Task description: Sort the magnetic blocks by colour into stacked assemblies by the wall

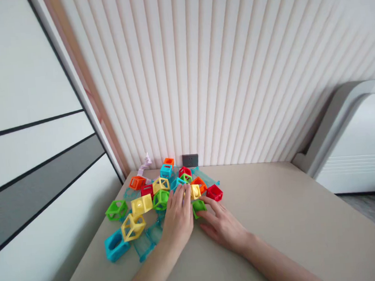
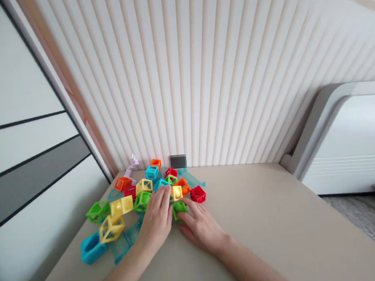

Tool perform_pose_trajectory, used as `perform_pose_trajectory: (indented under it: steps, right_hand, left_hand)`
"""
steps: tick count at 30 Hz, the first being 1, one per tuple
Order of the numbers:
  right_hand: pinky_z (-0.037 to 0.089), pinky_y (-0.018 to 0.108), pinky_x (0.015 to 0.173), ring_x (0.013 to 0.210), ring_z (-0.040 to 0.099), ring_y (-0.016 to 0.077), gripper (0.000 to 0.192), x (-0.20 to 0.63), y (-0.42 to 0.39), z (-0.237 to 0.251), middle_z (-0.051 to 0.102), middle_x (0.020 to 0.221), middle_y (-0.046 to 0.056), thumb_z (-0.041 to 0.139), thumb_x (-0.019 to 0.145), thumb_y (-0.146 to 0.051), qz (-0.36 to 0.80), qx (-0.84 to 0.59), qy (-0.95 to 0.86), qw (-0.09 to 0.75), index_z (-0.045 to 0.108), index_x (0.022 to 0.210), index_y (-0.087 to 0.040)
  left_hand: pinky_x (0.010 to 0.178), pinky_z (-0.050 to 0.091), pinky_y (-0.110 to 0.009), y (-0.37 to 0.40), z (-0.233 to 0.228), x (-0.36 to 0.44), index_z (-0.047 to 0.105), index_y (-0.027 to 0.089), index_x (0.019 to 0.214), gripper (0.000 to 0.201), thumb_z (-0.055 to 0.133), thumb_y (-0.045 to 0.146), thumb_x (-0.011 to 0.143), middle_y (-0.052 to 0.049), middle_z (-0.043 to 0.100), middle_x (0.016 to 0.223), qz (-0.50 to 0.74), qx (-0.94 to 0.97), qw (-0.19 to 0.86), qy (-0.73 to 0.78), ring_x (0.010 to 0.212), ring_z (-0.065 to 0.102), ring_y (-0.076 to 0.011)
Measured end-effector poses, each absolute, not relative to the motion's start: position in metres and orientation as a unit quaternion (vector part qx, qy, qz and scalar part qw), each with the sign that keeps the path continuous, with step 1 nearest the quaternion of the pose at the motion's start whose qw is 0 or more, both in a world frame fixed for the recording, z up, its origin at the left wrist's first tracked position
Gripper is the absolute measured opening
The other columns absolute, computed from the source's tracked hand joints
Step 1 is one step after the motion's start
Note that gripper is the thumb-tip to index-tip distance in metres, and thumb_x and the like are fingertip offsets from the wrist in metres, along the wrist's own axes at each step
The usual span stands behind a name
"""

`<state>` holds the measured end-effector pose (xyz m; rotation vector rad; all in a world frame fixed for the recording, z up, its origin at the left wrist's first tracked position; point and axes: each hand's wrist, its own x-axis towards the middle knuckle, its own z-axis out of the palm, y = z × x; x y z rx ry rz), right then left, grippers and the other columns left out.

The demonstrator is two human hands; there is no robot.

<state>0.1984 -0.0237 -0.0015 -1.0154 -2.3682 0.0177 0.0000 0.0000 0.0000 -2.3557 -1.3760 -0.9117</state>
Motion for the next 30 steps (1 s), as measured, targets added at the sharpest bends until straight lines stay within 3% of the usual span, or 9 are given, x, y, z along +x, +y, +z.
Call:
perform_pose_trajectory:
  steps: [6, 16, 24, 27, 30]
  right_hand:
    - [0.056, 0.044, 0.1, 0.121, 0.063, 0.0274, 0.009, 0.202, -0.018, -0.004, 0.058, 0.136, 0.013, 0.066, 0.093, -0.026, 0.031, -0.405, -0.857, 0.318, 0.062, 0.1, -0.023]
    - [0.057, 0.047, 0.096, 0.118, 0.064, 0.0296, 0.007, 0.206, -0.011, -0.011, 0.063, 0.131, 0.014, 0.065, 0.093, -0.028, 0.001, -0.473, -0.807, 0.354, 0.062, 0.097, -0.023]
    - [0.051, 0.053, 0.102, 0.127, 0.055, 0.0334, 0.036, 0.206, -0.012, -0.004, 0.058, 0.137, 0.016, 0.065, 0.091, -0.028, 0.0, -0.456, -0.805, 0.38, 0.06, 0.127, -0.024]
    - [0.05, 0.049, 0.104, 0.126, 0.058, 0.0292, 0.029, 0.214, -0.024, 0.003, 0.061, 0.133, 0.014, 0.049, 0.101, -0.03, 0.074, -0.425, -0.772, 0.466, 0.059, 0.128, -0.025]
    - [0.05, 0.045, 0.106, 0.128, 0.057, 0.027, 0.04, 0.22, -0.041, 0.01, 0.059, 0.137, 0.014, 0.03, 0.107, -0.039, 0.182, -0.377, -0.76, 0.497, 0.052, 0.139, -0.026]
  left_hand:
    - [0.095, 0.056, -0.051, -0.001, 0.008, 0.004, 0.052, 0.013, 0.132, 0.039, 0.056, 0.02, 0.094, -0.017, 0.062, 0.117, -0.358, -0.797, 0.098, -0.477, 0.11, 0.064, -0.033]
    - [0.106, 0.053, -0.044, -0.006, 0.013, -0.005, 0.038, 0.016, 0.142, 0.048, 0.054, 0.015, 0.097, -0.019, 0.055, 0.139, -0.528, -0.765, 0.055, -0.364, 0.135, 0.053, -0.0277]
    - [0.097, 0.056, -0.042, -0.026, 0.02, -0.002, 0.043, 0.013, 0.139, 0.051, 0.059, 0.036, 0.096, -0.017, 0.065, 0.121, -0.522, -0.804, -0.002, -0.285, 0.115, 0.064, -0.027]
    - [0.104, 0.053, -0.044, -0.025, 0.022, -0.001, 0.043, 0.012, 0.14, 0.048, 0.059, 0.026, 0.097, -0.019, 0.064, 0.127, -0.487, -0.836, 0.008, -0.253, 0.125, 0.058, -0.0273]
    - [0.108, 0.05, -0.044, -0.024, 0.02, -0.001, 0.046, 0.015, 0.137, 0.041, 0.054, 0.011, 0.097, -0.017, 0.06, 0.136, -0.446, -0.866, 0.042, -0.22, 0.134, 0.052, -0.0258]
